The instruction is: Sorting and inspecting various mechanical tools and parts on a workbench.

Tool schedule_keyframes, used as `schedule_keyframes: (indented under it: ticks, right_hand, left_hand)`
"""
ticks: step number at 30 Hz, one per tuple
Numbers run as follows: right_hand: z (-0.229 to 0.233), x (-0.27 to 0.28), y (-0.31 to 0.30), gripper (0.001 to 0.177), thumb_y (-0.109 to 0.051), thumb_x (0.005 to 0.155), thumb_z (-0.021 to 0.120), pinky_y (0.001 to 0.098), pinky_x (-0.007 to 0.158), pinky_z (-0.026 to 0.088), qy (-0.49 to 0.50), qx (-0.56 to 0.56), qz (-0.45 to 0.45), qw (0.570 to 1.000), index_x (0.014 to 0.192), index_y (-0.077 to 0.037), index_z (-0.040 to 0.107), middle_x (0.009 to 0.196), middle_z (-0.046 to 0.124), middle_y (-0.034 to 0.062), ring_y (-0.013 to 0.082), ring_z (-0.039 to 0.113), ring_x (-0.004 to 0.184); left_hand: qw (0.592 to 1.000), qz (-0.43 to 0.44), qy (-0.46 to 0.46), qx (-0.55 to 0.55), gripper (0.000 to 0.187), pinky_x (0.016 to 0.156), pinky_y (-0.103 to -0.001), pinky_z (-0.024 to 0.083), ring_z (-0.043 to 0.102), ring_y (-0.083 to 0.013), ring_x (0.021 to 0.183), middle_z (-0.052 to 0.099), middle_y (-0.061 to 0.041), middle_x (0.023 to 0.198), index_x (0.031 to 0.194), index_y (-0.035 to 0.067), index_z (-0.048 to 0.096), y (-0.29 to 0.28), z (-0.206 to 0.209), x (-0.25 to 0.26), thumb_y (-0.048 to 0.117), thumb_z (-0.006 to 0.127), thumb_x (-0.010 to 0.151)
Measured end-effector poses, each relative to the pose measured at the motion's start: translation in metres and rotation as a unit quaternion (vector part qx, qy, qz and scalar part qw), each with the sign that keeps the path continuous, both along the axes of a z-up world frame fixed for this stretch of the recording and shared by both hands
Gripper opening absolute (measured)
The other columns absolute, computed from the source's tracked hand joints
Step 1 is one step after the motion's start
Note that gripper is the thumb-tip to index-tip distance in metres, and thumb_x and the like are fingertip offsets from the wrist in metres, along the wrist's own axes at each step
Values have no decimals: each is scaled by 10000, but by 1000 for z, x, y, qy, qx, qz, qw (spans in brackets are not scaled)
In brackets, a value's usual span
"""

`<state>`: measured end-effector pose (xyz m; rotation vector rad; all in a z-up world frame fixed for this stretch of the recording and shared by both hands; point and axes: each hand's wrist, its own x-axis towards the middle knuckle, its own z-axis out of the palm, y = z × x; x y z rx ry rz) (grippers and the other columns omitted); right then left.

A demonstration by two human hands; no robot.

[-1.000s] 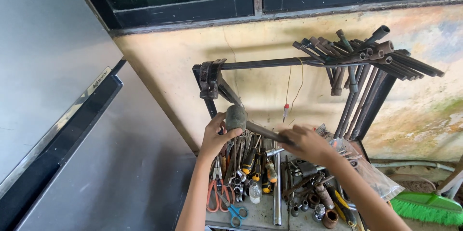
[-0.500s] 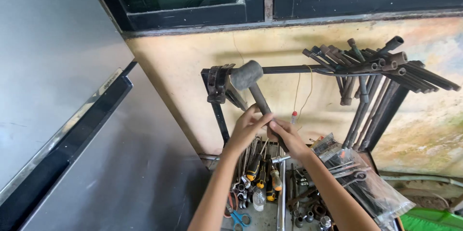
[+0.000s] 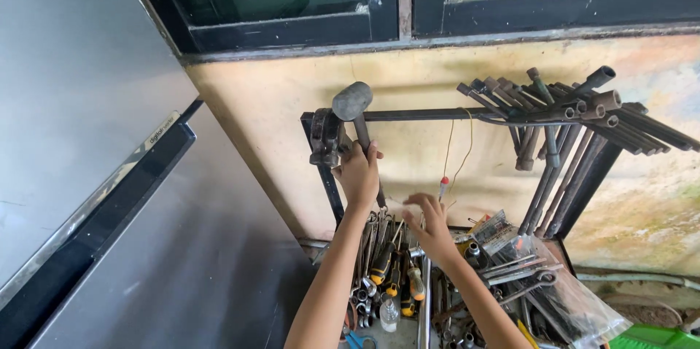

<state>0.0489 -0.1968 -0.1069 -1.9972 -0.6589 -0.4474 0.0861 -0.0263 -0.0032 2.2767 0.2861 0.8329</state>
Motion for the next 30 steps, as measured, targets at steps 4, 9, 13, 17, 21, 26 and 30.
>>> schedule_keyframes:
  ticks: [4, 9, 13, 17, 21, 26, 30]
  right_hand:
    - [-29, -37, -21, 209, -226, 937, 660, 404, 1100, 335, 21, -14, -37, 999, 1105, -112, 705, 1249, 632, 52, 272, 490, 1237]
    - [-52, -61, -86, 170, -193, 892, 671, 408, 1013, 373, -2, -100, -78, 992, 1047, -135, 707, 1162, 658, 44, 279, 506, 1124]
    - [-66, -77, -114, 180, -220, 909, 663, 421, 1047, 393, 4, -138, -158, 978, 1067, -138, 693, 1161, 650, 64, 306, 498, 1117]
    - [-73, -93, -113, 313, -293, 890, 664, 471, 1020, 380, 45, -173, -190, 965, 1180, -177, 656, 1210, 598, 78, 345, 485, 1138]
    - [-101, -91, -111, 456, -407, 896, 635, 482, 973, 377, 105, -261, -196, 939, 1313, -233, 570, 1323, 497, 66, 318, 468, 1182]
    - [-131, -77, -120, 687, -591, 949, 461, 543, 1046, 331, 35, -379, -182, 907, 1514, -212, 365, 1519, 336, 96, 314, 362, 1331]
    - [-117, -70, -117, 818, -750, 933, 340, 650, 1125, 181, 144, -482, -157, 850, 1590, -295, 167, 1669, 60, 80, 310, 53, 1534]
  left_hand:
    - [1000, -11, -18, 17, 320, 923, -472, 333, 612, -209, 1030, 747, 91, 805, 999, 129, 635, 6, -31, 8, 410, 486, 1034]
    - [999, 10, 11, 44, 373, 919, -506, 339, 596, -270, 1096, 748, 20, 790, 934, 91, 642, 13, -43, 18, 410, 480, 1041]
    - [987, 61, -32, 143, 368, 879, -528, 365, 603, -307, 1083, 713, -135, 913, 969, 67, 647, 17, -64, 31, 401, 511, 1040]
    - [985, 93, -43, 142, 380, 895, -525, 382, 608, -306, 1089, 720, -163, 923, 958, 56, 643, 8, -61, 29, 405, 515, 1040]
    - [983, 117, -37, 138, 375, 890, -503, 389, 613, -302, 1085, 727, -130, 861, 942, 58, 642, 5, -53, 25, 391, 508, 1049]
    - [981, 114, -40, 149, 379, 867, -467, 393, 608, -285, 1047, 724, -116, 879, 999, 55, 650, 5, -59, 27, 402, 511, 1062]
    - [986, 89, -57, 126, 394, 891, -456, 366, 583, -281, 1066, 709, -135, 943, 1167, 26, 631, 4, -55, 22, 392, 521, 1071]
